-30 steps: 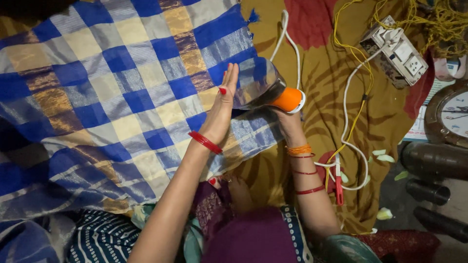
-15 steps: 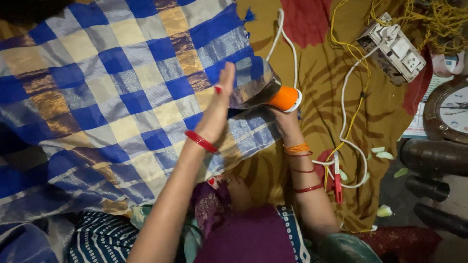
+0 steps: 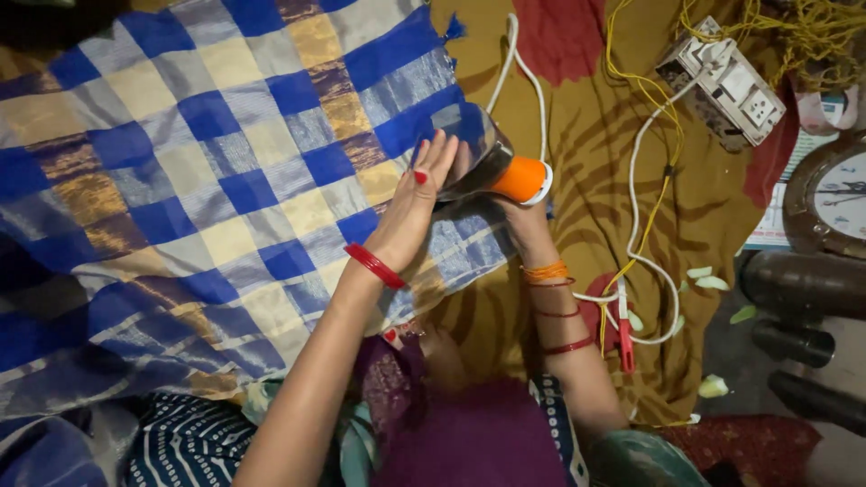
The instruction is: The recorder is ironing a blue and silver patterned fabric on a bed.
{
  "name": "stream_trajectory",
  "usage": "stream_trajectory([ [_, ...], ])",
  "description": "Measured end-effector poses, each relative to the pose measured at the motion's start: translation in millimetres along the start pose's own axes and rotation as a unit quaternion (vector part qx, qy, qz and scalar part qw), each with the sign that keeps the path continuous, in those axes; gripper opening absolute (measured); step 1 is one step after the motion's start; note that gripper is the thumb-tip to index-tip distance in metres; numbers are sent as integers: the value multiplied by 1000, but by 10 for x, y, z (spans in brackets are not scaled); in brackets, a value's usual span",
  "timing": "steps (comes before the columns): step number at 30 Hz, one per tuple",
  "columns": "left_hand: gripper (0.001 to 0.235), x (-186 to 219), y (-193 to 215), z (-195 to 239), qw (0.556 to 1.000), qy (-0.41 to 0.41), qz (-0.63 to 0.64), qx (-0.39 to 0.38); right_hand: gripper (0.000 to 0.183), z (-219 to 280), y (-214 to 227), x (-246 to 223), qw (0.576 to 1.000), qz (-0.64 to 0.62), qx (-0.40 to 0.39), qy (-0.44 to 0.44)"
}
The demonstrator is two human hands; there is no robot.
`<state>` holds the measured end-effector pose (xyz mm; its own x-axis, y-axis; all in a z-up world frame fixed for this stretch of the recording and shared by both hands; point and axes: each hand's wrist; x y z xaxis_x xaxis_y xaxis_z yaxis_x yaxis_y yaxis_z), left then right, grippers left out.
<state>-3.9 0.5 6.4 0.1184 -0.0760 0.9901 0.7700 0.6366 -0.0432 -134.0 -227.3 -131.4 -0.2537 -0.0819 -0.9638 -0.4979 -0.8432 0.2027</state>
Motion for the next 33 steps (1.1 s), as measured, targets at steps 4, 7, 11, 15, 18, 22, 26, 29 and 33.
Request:
stream_trajectory([
  [4, 102, 192, 84, 61, 999, 8, 27, 18, 45, -19, -28, -57, 1000, -17, -12, 4],
  [7, 104, 165, 88, 63, 999, 7, 41, 34, 44, -2, -28, -108, 1000, -19, -16, 3],
  [11, 108, 258, 69, 78, 999, 15, 32, 34, 40, 25, -84, -343, 999, -25, -24, 2],
  [15, 114, 276, 100, 85, 997, 43, 53, 37, 41, 7, -43, -206, 999, -29, -23, 2],
  [18, 113, 215, 151, 118, 997, 35, 59, 42, 44, 1, -5, -50, 1000, -21, -22, 6],
  [22, 105, 100, 213, 221, 996, 33, 64, 56, 46, -7, -13, 5, 999, -33, -19, 1],
  [26, 102, -75, 179, 341, 994, 50, 76, 63, 45, 7, -21, -56, 1000, -24, -13, -4],
  [29, 98, -100, 114, 403, 993, 49, 90, 57, 44, 20, -33, -123, 1000, -22, -13, 4],
  [33, 91, -167, 50, 409, 992, 70, 96, 52, 42, 31, -46, -148, 999, -41, -16, 10],
])
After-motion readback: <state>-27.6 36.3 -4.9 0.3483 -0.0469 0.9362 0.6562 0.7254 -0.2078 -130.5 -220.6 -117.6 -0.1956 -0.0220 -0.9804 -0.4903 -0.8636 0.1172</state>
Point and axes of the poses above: each hand's wrist, its own z-axis away from the middle knuckle, its own y-axis out of the back of the hand, x = y × z, and after that the axes turned 12 degrees about z, right-handed
